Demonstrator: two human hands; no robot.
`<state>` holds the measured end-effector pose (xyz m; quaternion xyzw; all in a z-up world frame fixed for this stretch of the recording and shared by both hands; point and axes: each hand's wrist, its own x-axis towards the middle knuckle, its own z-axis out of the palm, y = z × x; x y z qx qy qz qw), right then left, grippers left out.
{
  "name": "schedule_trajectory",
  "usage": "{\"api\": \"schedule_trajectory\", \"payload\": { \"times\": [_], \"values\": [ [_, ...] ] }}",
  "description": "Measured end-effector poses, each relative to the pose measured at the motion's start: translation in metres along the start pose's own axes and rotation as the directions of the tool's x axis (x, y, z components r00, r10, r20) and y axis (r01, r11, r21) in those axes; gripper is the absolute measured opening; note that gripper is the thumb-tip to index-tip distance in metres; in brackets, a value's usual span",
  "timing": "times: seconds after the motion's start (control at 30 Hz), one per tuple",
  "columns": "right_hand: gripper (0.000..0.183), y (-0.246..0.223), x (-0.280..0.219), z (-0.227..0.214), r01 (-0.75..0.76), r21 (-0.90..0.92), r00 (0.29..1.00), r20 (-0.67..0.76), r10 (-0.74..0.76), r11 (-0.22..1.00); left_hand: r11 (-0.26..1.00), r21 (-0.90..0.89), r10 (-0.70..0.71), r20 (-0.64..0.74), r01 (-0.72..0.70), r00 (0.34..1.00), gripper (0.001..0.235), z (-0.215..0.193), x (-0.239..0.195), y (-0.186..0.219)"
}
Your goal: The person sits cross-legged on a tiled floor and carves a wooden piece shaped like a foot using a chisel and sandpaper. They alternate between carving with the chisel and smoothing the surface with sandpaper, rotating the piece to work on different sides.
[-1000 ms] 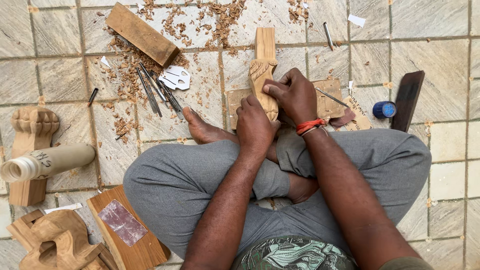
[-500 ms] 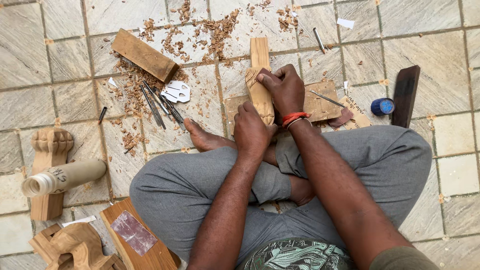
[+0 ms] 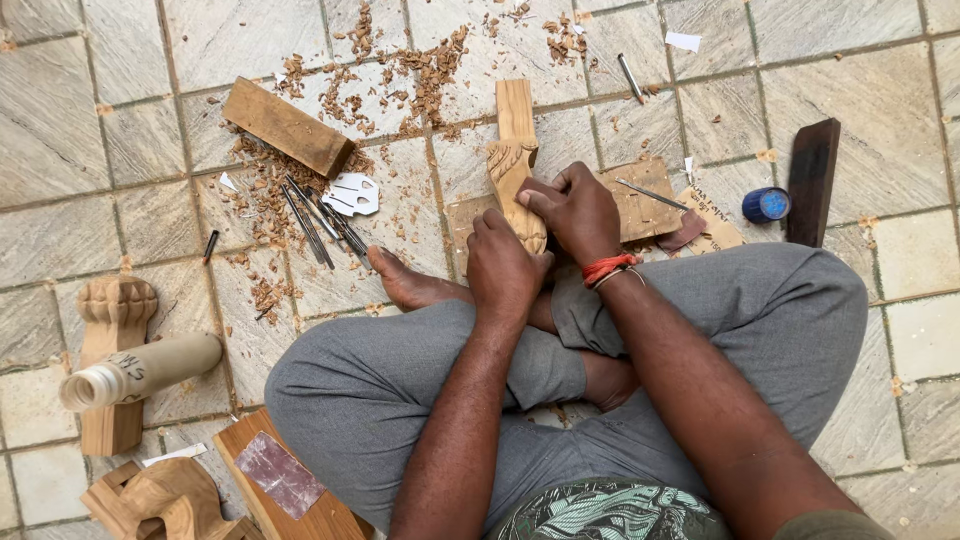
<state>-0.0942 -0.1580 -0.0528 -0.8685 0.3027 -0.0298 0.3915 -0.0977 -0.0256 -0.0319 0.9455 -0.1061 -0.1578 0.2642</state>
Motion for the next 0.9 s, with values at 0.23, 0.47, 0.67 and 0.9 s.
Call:
{"api": "schedule_trajectory", "payload": {
  "times": [0.23,0.47,0.67,0.9],
  "values": [
    [0.045,-0.005,0.029,0.004,0.024,0.181,0.986,-0.169,0.007,0.983,0.998,0.015,0.055,-0.02,-0.054,0.998,0.081,-0.004,-0.002,0.003],
    [0.036,0.061,0.023,-0.046,-0.345,0.754,0.934,0.334,0.127,0.559,0.993,-0.104,-0.033,0.157,0.05,0.987,0.092,-0.009,0.006,-0.009],
    [0.033,0.076,0.028,-0.078,-0.1,0.649,0.974,0.22,-0.06,0.754,0.987,-0.144,-0.06,0.068,0.07,0.996,0.074,-0.015,0.047,-0.029],
    [0.034,0.072,0.051,-0.054,0.071,-0.35,0.946,0.32,0.048,0.934,0.992,0.127,-0.058,0.278,0.023,0.959,0.086,0.004,0.068,-0.043]
  ]
}}
